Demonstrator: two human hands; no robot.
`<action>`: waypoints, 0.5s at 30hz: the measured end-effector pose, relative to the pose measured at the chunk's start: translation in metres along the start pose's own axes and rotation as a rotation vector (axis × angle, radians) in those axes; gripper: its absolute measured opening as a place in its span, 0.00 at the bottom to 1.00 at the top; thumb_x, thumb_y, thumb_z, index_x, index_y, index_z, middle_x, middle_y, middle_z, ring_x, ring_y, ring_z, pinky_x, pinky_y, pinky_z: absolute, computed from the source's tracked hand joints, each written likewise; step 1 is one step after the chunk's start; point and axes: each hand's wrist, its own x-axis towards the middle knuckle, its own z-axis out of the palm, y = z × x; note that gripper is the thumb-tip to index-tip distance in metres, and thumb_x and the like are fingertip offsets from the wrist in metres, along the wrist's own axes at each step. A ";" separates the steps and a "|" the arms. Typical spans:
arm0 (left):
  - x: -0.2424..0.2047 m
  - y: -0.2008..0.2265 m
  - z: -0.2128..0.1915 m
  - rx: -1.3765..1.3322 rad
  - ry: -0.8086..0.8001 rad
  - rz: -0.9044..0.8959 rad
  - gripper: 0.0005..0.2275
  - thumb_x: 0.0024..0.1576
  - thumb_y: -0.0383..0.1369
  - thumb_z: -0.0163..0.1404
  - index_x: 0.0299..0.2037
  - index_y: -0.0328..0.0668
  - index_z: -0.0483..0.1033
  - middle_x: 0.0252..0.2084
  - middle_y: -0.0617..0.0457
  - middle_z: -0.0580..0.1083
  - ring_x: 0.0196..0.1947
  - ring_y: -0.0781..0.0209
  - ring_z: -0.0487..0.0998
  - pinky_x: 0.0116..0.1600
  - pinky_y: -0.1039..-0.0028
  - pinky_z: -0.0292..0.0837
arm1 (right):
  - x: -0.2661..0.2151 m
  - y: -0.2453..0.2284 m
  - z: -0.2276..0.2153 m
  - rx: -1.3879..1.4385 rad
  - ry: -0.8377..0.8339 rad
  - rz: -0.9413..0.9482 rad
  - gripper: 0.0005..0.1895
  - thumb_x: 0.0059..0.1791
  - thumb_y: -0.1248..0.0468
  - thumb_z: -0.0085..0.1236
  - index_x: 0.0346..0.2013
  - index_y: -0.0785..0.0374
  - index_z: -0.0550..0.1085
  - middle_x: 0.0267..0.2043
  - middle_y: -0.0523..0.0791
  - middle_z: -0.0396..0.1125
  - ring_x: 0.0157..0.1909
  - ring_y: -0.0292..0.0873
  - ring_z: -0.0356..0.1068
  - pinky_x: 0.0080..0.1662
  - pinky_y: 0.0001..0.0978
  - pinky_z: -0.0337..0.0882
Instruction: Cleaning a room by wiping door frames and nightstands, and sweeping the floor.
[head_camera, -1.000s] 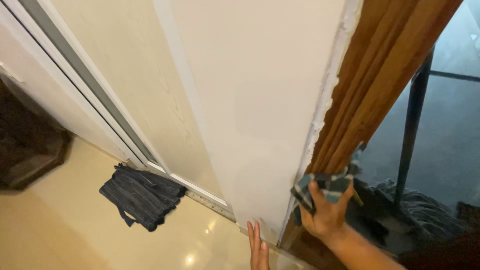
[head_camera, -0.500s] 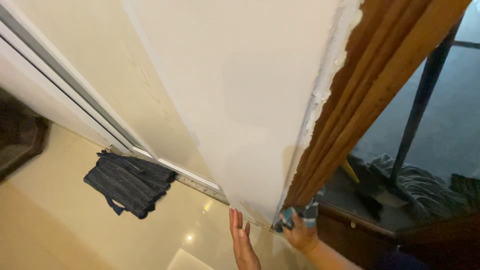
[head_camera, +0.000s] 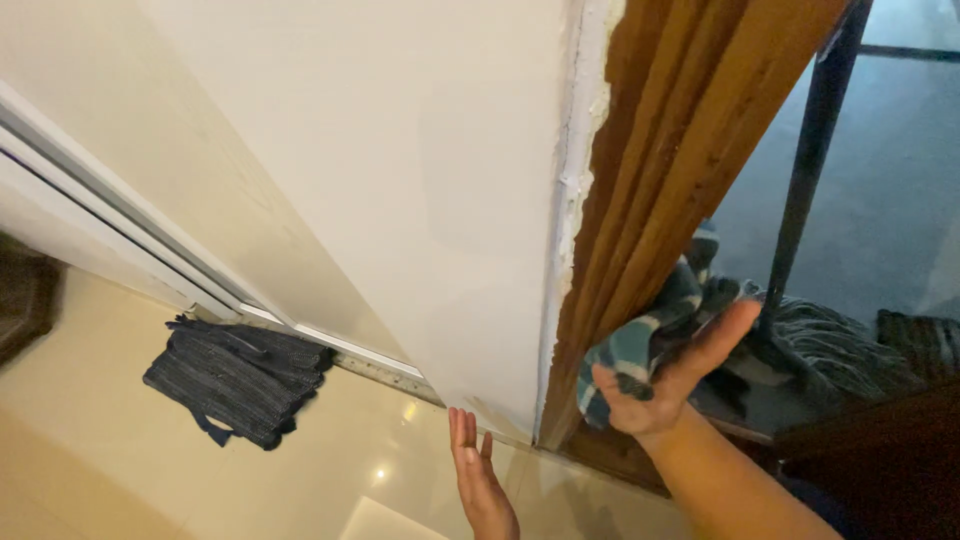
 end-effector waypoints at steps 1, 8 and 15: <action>0.001 0.001 0.002 -0.001 -0.010 0.015 0.30 0.65 0.46 0.33 0.74 0.33 0.51 0.80 0.45 0.47 0.78 0.47 0.50 0.73 0.53 0.50 | 0.061 -0.083 0.021 -0.025 0.032 -0.121 0.46 0.58 0.62 0.58 0.81 0.48 0.38 0.61 0.37 0.62 0.60 0.38 0.62 0.72 0.38 0.61; 0.001 0.015 -0.001 0.015 -0.012 0.001 0.31 0.65 0.47 0.32 0.74 0.34 0.49 0.80 0.47 0.44 0.78 0.48 0.49 0.74 0.53 0.48 | -0.178 0.111 -0.028 0.345 -0.182 0.205 0.13 0.64 0.59 0.40 0.43 0.56 0.73 0.41 0.37 0.76 0.48 0.41 0.74 0.57 0.36 0.73; -0.002 0.012 -0.003 0.095 -0.027 0.001 0.31 0.65 0.46 0.33 0.75 0.36 0.47 0.80 0.47 0.47 0.77 0.48 0.52 0.73 0.54 0.51 | -0.246 0.099 0.001 -0.199 0.357 1.049 0.26 0.59 0.49 0.41 0.42 0.71 0.74 0.35 0.43 0.67 0.39 0.43 0.66 0.45 0.36 0.66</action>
